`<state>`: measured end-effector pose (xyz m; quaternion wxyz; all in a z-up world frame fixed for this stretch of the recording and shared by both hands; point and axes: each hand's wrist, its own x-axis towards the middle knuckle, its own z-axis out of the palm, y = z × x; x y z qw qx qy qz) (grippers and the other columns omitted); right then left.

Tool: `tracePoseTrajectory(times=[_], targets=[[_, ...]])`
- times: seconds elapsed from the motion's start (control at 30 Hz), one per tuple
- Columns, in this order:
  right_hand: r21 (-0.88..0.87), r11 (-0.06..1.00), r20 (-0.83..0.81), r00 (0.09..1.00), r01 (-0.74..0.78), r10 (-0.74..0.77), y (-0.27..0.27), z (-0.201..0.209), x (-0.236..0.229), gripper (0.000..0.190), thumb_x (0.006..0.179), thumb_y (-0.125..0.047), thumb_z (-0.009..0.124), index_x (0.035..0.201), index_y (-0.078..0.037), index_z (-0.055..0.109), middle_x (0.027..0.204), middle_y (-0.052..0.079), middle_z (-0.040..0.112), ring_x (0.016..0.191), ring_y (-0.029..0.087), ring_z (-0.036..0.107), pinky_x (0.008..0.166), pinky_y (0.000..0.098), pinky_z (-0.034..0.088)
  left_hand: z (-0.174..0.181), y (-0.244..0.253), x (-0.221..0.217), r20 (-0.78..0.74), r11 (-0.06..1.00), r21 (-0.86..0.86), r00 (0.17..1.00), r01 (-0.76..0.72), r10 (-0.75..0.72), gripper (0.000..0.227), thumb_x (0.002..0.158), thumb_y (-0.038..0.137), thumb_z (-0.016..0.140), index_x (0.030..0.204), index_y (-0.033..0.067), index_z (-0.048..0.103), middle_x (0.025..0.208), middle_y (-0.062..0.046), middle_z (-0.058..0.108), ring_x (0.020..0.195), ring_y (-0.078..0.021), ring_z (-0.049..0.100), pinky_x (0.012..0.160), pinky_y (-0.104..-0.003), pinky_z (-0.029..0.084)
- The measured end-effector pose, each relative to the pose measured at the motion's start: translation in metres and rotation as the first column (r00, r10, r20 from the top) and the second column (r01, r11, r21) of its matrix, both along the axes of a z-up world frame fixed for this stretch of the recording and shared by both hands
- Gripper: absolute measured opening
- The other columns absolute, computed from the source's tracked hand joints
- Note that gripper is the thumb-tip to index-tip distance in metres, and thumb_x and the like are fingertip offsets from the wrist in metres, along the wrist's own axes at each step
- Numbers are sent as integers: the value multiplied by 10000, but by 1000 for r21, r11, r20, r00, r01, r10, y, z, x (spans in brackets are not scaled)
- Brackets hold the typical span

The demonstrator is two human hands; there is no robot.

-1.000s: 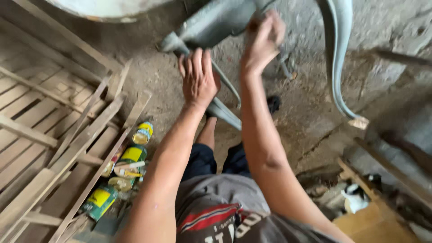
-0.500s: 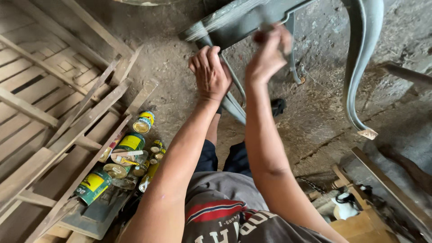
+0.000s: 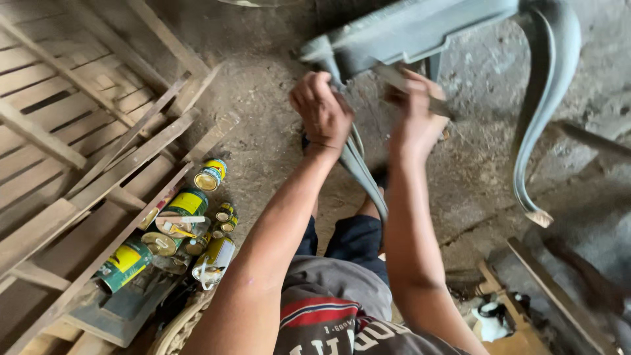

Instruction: The person scrapes the surface of an overturned chair with a metal tool, focusing on the legs and underside. The person then uses a decorative wooden piece to rub the chair's surface.

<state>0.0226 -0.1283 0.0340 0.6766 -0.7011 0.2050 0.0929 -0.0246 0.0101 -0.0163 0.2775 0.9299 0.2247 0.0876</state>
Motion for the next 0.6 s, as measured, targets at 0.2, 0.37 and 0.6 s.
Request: tracePoseTrajectory(times=[0.2, 0.37, 0.6], targets=[[-74, 996, -44, 998, -54, 51, -54, 17, -3, 130, 1127, -120, 573, 1130, 10, 572, 990, 119, 674, 834, 175, 711, 792, 358, 638, 18, 12, -4, 68, 822, -129, 832, 554, -550, 97, 903, 125, 670, 952, 76, 602, 943, -100, 561, 936, -295, 560, 864, -460, 431], [-316, 936, -165, 980, -159, 110, -63, 6, -12, 133, 1100, -91, 563, 1062, 29, 606, 852, 85, 645, 667, 145, 615, 607, 314, 517, 22, 14, -3, 127, 750, -2, 744, 661, -656, 147, 874, 221, 676, 844, 100, 599, 900, -82, 564, 947, -287, 582, 868, -450, 453], [-251, 961, 292, 937, -118, 191, -59, -34, -25, 242, 1178, -143, 663, 998, 19, 659, 1024, 78, 656, 1035, 201, 675, 962, 359, 576, -6, 0, -12, 60, 863, -34, 863, 504, -502, 141, 994, 175, 687, 934, 64, 624, 965, -73, 562, 986, -252, 568, 917, -436, 444]])
